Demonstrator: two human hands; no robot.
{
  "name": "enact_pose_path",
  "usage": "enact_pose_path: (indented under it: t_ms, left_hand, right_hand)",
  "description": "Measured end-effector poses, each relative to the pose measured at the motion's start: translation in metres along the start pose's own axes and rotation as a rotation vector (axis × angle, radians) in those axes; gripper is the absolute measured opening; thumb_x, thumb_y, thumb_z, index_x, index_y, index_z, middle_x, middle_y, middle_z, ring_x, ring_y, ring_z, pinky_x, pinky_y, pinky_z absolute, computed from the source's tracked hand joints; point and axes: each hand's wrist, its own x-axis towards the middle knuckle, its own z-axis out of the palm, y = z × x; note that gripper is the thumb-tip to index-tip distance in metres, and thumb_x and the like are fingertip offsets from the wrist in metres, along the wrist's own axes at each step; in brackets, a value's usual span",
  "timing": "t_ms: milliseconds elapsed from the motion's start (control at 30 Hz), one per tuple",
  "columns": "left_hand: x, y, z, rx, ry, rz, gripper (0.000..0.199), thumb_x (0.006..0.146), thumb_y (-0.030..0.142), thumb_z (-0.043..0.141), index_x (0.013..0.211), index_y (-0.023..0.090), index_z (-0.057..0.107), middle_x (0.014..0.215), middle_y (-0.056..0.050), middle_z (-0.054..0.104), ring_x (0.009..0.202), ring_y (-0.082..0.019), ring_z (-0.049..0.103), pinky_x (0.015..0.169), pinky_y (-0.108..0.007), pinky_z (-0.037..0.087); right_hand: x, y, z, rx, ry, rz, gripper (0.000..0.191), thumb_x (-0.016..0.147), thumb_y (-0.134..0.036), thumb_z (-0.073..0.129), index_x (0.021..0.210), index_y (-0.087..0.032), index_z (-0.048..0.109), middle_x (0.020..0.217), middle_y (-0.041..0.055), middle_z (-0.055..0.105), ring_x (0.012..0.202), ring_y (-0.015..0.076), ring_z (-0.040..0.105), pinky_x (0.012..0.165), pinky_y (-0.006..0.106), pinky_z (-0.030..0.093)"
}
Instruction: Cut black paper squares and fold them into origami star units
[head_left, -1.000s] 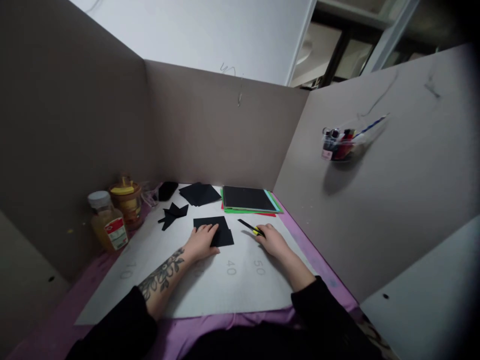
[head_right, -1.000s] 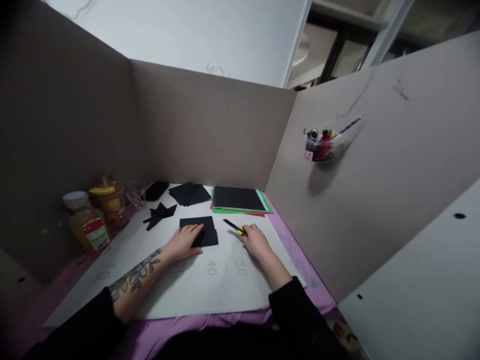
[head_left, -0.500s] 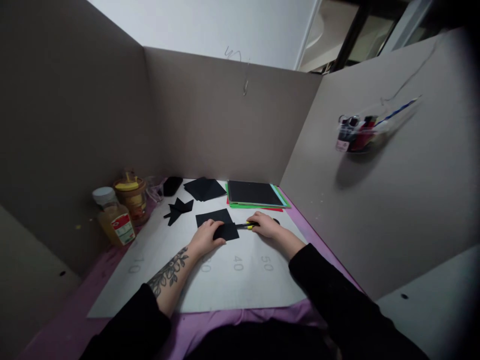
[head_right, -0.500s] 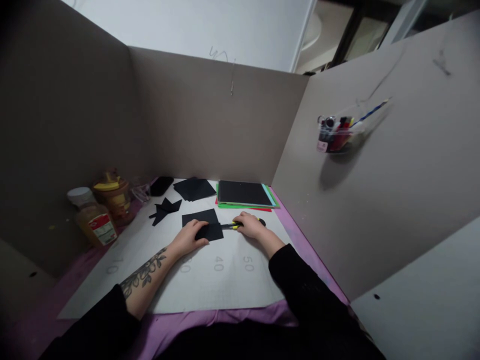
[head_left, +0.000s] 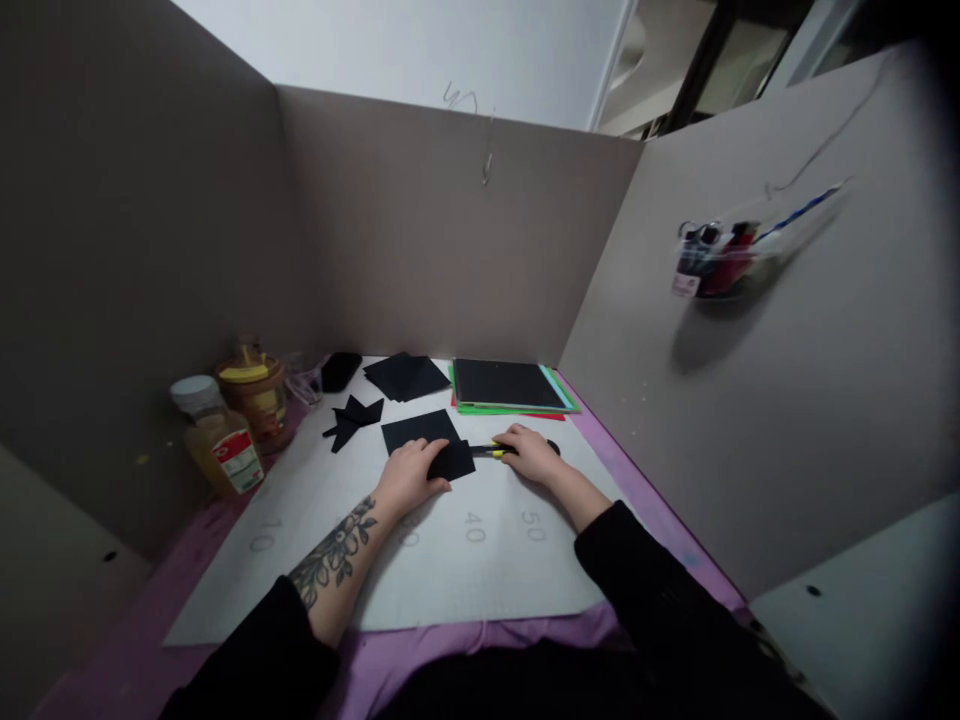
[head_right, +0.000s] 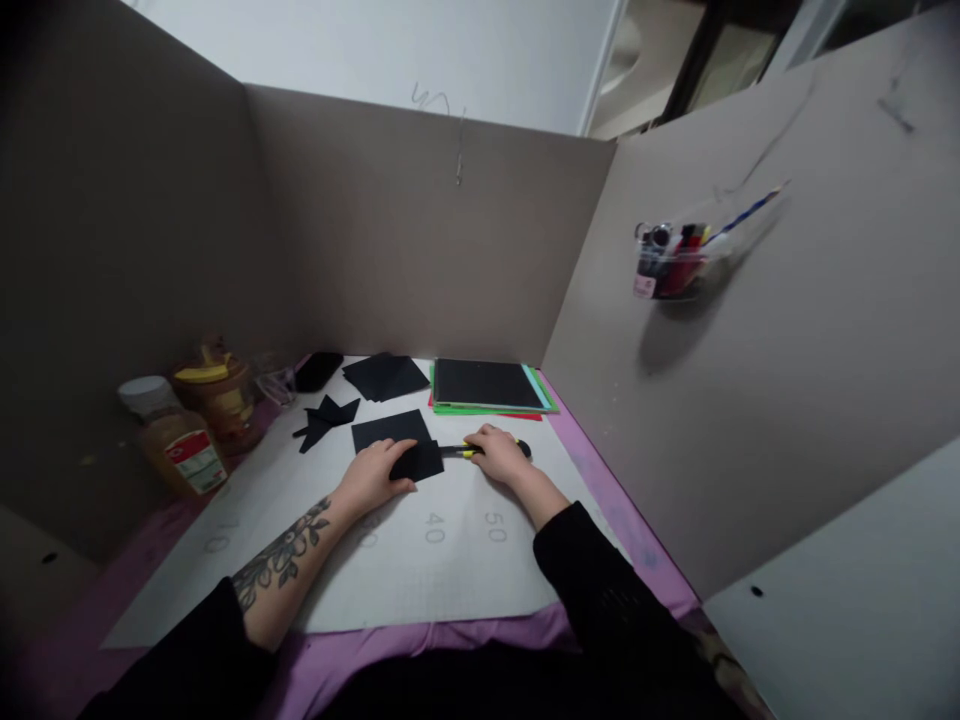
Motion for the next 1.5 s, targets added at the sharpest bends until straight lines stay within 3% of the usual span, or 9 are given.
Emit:
enact_pose_path:
  t_ms: [200,433,533,667,767,1000,1167,1267,1500]
  left_hand:
    - [0.000,-0.007,0.003,0.005,-0.074,-0.005,0.065,0.076,0.057,0.058,0.134,0.032,0.046,0.101,-0.006,0.053,0.090,-0.022,0.056,0.074,-0.029,0.042]
    - [0.001,-0.009,0.006,0.066,-0.094,-0.015,0.055,0.083,0.060,0.045,0.129,0.032,0.053,0.101,-0.007,0.054,0.093,-0.024,0.056,0.075,-0.030,0.042]
    - [0.000,-0.008,0.006,0.035,-0.094,-0.033,0.063,0.080,0.058,0.050,0.136,0.030,0.043,0.105,-0.008,0.055,0.096,-0.025,0.056,0.077,-0.031,0.042]
    - [-0.001,-0.008,0.006,-0.093,-0.034,-0.057,0.077,0.074,0.050,0.062,0.139,0.020,0.035,0.123,-0.011,0.053,0.111,-0.027,0.052,0.088,-0.032,0.040]
    - [-0.001,-0.008,0.007,-0.142,-0.009,-0.068,0.065,0.070,0.045,0.067,0.125,0.018,0.046,0.121,-0.010,0.056,0.110,-0.026,0.053,0.089,-0.031,0.041]
    - [-0.004,-0.008,0.009,-0.081,0.014,-0.051,0.061,0.073,0.046,0.063,0.124,0.016,0.048,0.118,-0.011,0.057,0.108,-0.027,0.054,0.090,-0.033,0.041]
    - [-0.004,-0.004,0.007,0.043,0.001,-0.074,0.059,0.081,0.051,0.053,0.134,0.026,0.046,0.123,-0.012,0.055,0.115,-0.030,0.048,0.094,-0.041,0.038]
    - [-0.001,-0.005,0.010,0.063,-0.060,-0.061,0.046,0.087,0.051,0.043,0.129,0.034,0.053,0.141,-0.008,0.043,0.132,-0.034,0.032,0.102,-0.048,0.030]
    - [0.004,-0.011,0.017,0.043,-0.182,-0.078,0.047,0.093,0.046,0.028,0.137,0.037,0.042,0.151,-0.006,0.030,0.139,-0.035,0.018,0.106,-0.055,0.021]
  right_hand:
    - [0.004,-0.004,-0.006,0.059,-0.131,-0.149,0.038,0.073,-0.016,0.062,0.109,-0.028,0.067,0.101,0.0035,0.061,0.094,0.0200,0.056,0.087,0.029,0.038]
    - [-0.010,-0.009,-0.014,0.040,-0.150,-0.154,0.038,0.074,-0.017,0.061,0.110,-0.028,0.067,0.102,0.0040,0.062,0.097,0.0205,0.056,0.088,0.030,0.037]
    - [-0.017,0.000,-0.024,0.019,-0.186,-0.092,0.037,0.074,-0.019,0.062,0.109,-0.028,0.067,0.102,0.0043,0.062,0.096,0.0209,0.056,0.085,0.029,0.037]
    - [-0.012,0.013,-0.029,-0.032,0.022,0.138,0.034,0.078,-0.021,0.057,0.112,-0.023,0.065,0.106,0.0074,0.060,0.097,0.0218,0.055,0.082,0.029,0.039]
    - [0.003,0.006,-0.018,-0.041,0.136,0.118,0.036,0.081,-0.020,0.055,0.116,-0.023,0.062,0.109,0.0077,0.058,0.101,0.0216,0.052,0.086,0.030,0.036]
    - [0.034,-0.017,0.002,-0.051,-0.038,-0.078,0.027,0.079,-0.023,0.060,0.105,-0.027,0.068,0.099,0.0049,0.061,0.094,0.0208,0.054,0.081,0.030,0.035]
    - [0.018,-0.007,-0.006,-0.022,-0.146,-0.182,0.032,0.076,-0.021,0.062,0.107,-0.028,0.068,0.097,0.0037,0.061,0.093,0.0200,0.055,0.082,0.029,0.035]
    - [0.006,-0.004,-0.011,-0.041,-0.166,-0.185,0.034,0.076,-0.021,0.062,0.109,-0.028,0.067,0.100,0.0043,0.060,0.094,0.0202,0.055,0.082,0.029,0.035]
    - [0.000,-0.015,-0.012,-0.150,-0.182,-0.160,0.032,0.078,-0.022,0.059,0.108,-0.029,0.066,0.100,0.0052,0.059,0.095,0.0219,0.053,0.082,0.032,0.031]
